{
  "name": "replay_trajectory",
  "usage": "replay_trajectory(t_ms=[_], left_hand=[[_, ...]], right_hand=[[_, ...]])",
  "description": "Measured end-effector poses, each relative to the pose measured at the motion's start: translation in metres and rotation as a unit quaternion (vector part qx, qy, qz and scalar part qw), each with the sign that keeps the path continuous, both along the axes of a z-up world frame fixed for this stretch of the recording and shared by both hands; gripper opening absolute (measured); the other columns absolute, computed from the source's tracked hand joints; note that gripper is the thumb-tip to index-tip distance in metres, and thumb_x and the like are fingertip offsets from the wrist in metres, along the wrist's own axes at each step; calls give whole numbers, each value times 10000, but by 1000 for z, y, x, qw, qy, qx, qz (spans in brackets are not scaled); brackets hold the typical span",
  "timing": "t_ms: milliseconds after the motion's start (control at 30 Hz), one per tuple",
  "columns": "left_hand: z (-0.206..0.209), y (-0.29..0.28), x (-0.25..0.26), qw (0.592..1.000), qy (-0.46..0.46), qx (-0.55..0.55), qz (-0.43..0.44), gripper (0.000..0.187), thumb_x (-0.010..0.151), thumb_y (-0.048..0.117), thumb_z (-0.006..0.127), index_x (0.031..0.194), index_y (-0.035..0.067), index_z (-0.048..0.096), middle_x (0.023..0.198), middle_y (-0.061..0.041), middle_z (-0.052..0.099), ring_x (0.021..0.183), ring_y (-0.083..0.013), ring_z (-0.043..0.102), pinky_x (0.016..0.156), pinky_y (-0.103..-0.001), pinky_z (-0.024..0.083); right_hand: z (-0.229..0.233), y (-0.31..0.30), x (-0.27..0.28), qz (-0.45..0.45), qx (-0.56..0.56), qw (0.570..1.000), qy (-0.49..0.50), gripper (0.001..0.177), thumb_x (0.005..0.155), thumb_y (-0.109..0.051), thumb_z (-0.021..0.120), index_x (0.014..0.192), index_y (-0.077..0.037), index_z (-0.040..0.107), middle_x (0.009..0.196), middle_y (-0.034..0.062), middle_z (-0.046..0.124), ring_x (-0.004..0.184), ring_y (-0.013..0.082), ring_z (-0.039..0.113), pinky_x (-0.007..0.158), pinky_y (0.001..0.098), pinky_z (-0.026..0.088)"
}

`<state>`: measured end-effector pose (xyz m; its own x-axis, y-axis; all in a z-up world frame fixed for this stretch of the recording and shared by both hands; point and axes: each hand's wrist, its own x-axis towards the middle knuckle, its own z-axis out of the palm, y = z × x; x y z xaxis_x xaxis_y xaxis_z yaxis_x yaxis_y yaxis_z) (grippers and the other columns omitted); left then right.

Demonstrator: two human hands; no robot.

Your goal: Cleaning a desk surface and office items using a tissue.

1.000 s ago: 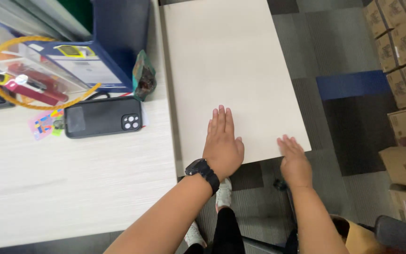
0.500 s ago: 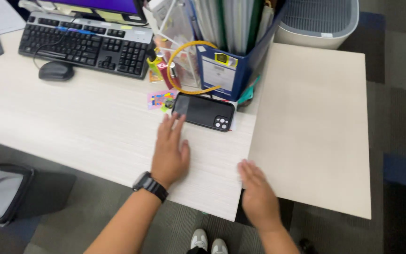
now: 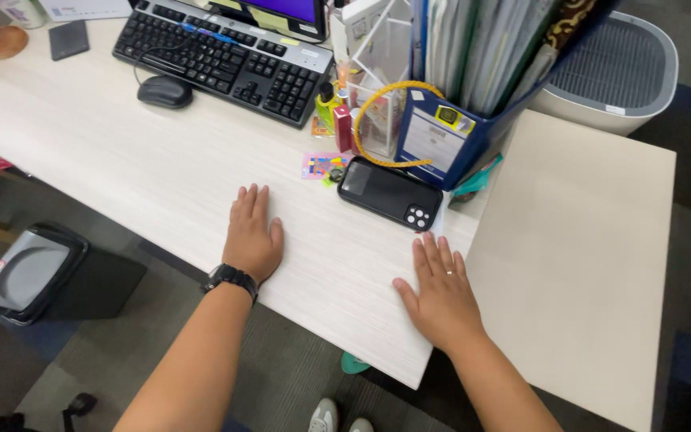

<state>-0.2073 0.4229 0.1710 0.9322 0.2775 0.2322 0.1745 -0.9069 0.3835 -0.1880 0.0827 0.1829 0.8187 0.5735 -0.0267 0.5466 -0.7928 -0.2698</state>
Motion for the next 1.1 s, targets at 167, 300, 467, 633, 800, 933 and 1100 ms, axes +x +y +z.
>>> replay_trajectory(t_ms=[167, 300, 467, 633, 800, 933, 1100], left_hand=[[-9, 3, 1, 1000, 4, -1, 0, 616, 958, 199, 522, 1502, -54, 383, 1568, -283, 376, 1503, -422, 275, 1238, -510, 202], [-2, 4, 0, 999, 15, -38, -9, 634, 957, 209, 518, 1511, -56, 359, 1573, -276, 361, 1506, -414, 268, 1242, -500, 186], [-5, 22, -6, 993, -2, -102, -57, 638, 969, 207, 532, 1520, -57, 351, 1589, -282, 338, 1510, -427, 251, 1240, -502, 185], [4, 108, -5, 992, 5, -95, -80, 638, 967, 202, 542, 1519, -53, 350, 1600, -286, 319, 1512, -429, 243, 1234, -504, 192], [-1, 225, 6, 998, -1, -36, -46, 652, 961, 198, 529, 1528, -57, 334, 1607, -288, 300, 1525, -424, 233, 1246, -500, 187], [-4, 296, 7, 999, 2, -14, -29, 665, 968, 192, 517, 1541, -76, 311, 1604, -310, 288, 1513, -436, 224, 1228, -508, 183], [-8, 359, 4, 1000, -10, -27, 2, 656, 961, 205, 521, 1534, -60, 343, 1604, -293, 314, 1522, -436, 228, 1233, -519, 197]], right_hand=[[-23, 4, -75, 94, 55, 994, -16, 838, 975, -551, 482, 1539, 22, 245, 1619, 237, 206, 1520, 395, 169, 1202, 525, 122], [-64, -13, -76, 262, 36, 960, -92, 870, 979, -690, 468, 1566, -82, 260, 1617, 159, 246, 1476, 332, 207, 1186, 519, 143], [-17, 55, -12, 71, -34, 997, -26, 806, 973, -561, 462, 1580, -74, 253, 1659, 159, 231, 1541, 325, 191, 1220, 474, 144], [-6, 146, -63, 32, 5, 998, -57, 888, 936, -605, 484, 1531, 10, 252, 1601, 251, 222, 1538, 405, 175, 1219, 533, 140], [-1, 213, -10, 203, -40, 977, 55, 839, 996, -604, 453, 1597, -71, 207, 1665, 165, 185, 1542, 316, 137, 1225, 452, 101], [1, 274, 47, 69, -35, 997, 18, 832, 991, -567, 441, 1593, -57, 178, 1687, 170, 141, 1563, 325, 95, 1238, 445, 98], [6, 311, -24, 217, 27, 976, 8, 1030, 935, -668, 521, 1574, 49, 150, 1644, 254, 141, 1518, 395, 83, 1193, 503, 84]])
